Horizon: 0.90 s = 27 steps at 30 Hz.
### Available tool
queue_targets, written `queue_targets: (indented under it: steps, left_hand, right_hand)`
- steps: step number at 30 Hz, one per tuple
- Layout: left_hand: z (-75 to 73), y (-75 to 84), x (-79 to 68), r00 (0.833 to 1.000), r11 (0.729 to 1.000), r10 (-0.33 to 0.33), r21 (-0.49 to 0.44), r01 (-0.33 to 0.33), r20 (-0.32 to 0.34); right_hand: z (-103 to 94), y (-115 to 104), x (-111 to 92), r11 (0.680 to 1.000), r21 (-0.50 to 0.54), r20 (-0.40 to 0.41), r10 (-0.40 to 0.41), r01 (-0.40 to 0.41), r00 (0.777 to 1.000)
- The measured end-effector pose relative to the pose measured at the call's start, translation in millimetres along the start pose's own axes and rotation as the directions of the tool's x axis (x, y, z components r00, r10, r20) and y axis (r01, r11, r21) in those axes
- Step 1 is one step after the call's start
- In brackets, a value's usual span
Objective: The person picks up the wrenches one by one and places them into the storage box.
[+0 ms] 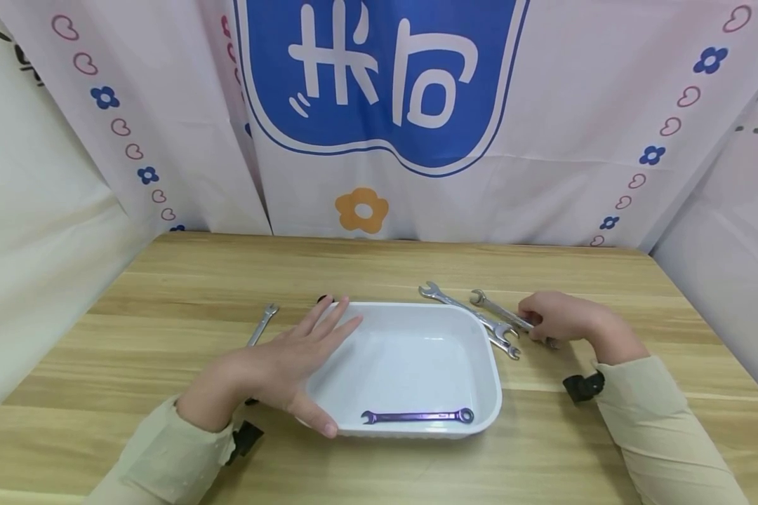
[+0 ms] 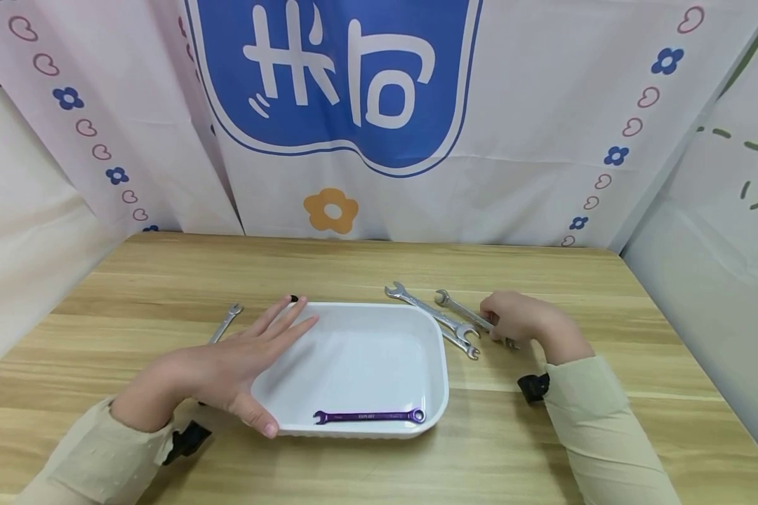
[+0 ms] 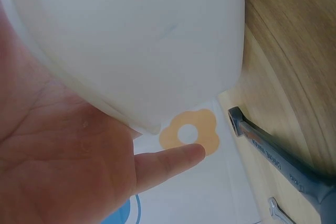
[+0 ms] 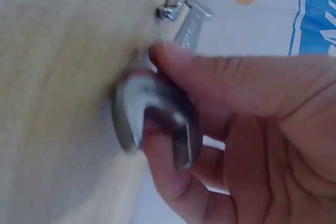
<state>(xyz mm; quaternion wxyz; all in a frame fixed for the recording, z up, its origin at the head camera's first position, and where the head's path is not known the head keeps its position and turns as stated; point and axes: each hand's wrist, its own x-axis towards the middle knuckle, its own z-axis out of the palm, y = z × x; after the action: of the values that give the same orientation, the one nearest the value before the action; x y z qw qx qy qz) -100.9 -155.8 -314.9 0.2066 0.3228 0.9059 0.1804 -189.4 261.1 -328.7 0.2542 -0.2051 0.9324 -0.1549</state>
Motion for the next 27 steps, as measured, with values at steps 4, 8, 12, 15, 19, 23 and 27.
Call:
queue_targets:
  steps: [4, 8, 12, 15, 19, 23, 27]
  left_hand:
    - [0.0, -0.3, 0.6, 1.0, 1.0, -0.001, 0.0, 0.001, 0.001]
    - [-0.3, -0.2, 0.9, 1.0, 1.0, -0.001, -0.006, 0.001, 0.008]
    - [-0.6, 0.1, 0.9, 1.0, 1.0, 0.001, -0.01, -0.001, 0.009]
    - [-0.5, 0.4, 0.7, 1.0, 1.0, 0.003, -0.009, -0.003, 0.006]
    - [-0.3, 0.7, 0.3, 1.0, 1.0, -0.005, -0.009, 0.005, 0.006]
    - [-0.3, 0.9, 0.0, 1.0, 1.0, -0.013, -0.01, 0.013, 0.005]
    - [-0.3, 0.8, 0.0, 1.0, 1.0, -0.014, -0.011, 0.014, 0.002]
  right_hand:
    - [-0.5, 0.7, -3.8, 0.999, 0.045, 0.057, 0.001, -0.004, 0.998]
    - [-1.0, 1.9, -7.8, 0.994, 0.11, 0.074, -0.023, 0.015, 0.997]
    - [-3.7, 1.5, -11.3, 0.989, 0.147, 0.075, -0.047, 0.035, 0.996]
    - [-7.0, -0.2, -14.3, 0.987, 0.141, 0.055, -0.08, 0.072, 0.995]
    - [-11.1, -3.2, -18.3, 0.985, 0.116, 0.015, -0.127, 0.124, 0.992]
    - [-14.2, -7.9, -21.5, 0.983, 0.058, -0.027, -0.17, 0.172, 0.985]
    - [-16.2, -13.3, -24.7, 0.977, 0.006, -0.073, -0.212, 0.213, 0.974]
